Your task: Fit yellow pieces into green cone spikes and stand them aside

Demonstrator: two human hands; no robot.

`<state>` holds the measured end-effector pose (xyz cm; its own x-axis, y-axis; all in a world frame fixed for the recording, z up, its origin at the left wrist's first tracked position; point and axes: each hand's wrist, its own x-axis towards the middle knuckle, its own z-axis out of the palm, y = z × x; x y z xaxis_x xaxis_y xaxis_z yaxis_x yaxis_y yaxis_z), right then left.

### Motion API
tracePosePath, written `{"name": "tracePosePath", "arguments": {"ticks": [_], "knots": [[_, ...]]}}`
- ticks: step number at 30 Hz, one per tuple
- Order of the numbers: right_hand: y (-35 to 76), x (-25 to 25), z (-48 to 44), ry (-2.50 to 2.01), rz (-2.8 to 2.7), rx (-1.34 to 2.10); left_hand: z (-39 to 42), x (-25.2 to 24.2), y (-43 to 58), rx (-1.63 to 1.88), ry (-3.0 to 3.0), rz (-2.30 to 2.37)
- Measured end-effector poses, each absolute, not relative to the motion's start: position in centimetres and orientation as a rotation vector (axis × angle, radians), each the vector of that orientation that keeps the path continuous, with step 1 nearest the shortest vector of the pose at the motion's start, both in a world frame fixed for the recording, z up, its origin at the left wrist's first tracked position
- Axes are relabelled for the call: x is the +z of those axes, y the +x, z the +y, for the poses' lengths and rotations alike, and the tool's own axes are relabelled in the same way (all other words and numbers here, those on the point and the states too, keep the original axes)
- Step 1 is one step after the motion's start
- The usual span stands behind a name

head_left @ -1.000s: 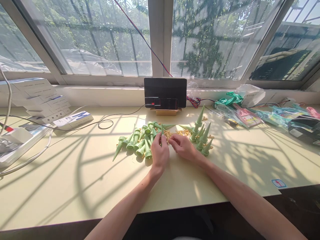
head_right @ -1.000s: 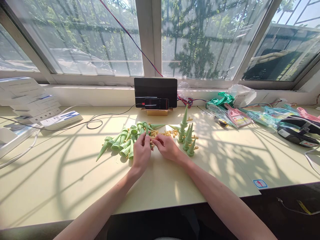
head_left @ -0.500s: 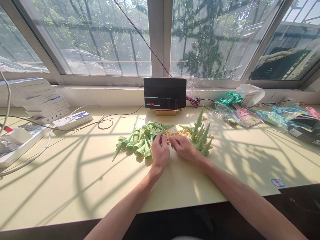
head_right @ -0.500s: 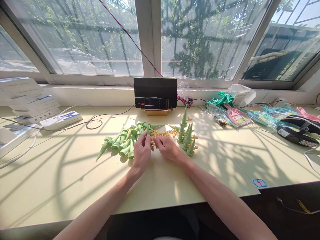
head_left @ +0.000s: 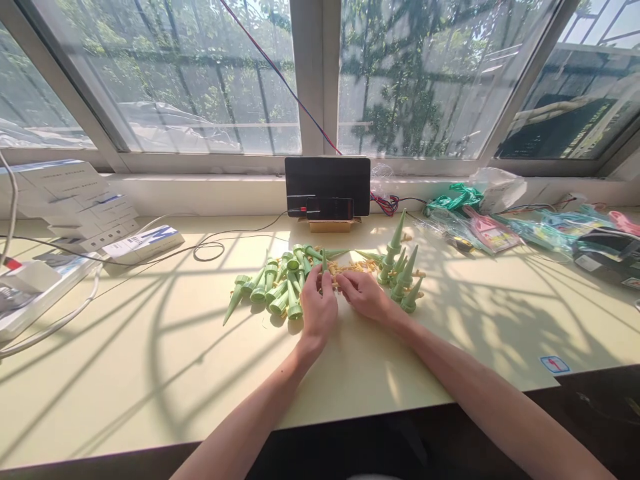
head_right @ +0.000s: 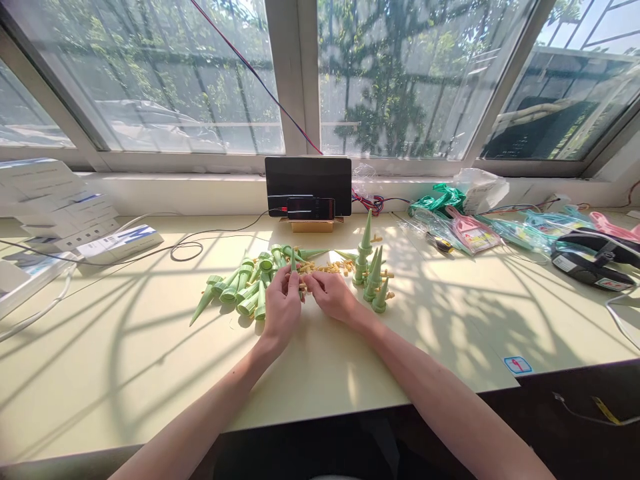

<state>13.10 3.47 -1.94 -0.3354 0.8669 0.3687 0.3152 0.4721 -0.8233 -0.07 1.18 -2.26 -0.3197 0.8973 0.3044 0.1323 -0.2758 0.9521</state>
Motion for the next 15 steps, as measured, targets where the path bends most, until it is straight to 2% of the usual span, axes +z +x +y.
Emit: {"name": "tracePosePath", "arguments": {"ticks": [15], "knots": [[13.13,-1.97,3.28,-0.942,-1.883,0.884,1.41,-2.64,-0.45,1.649,1.270,1.392]]}}
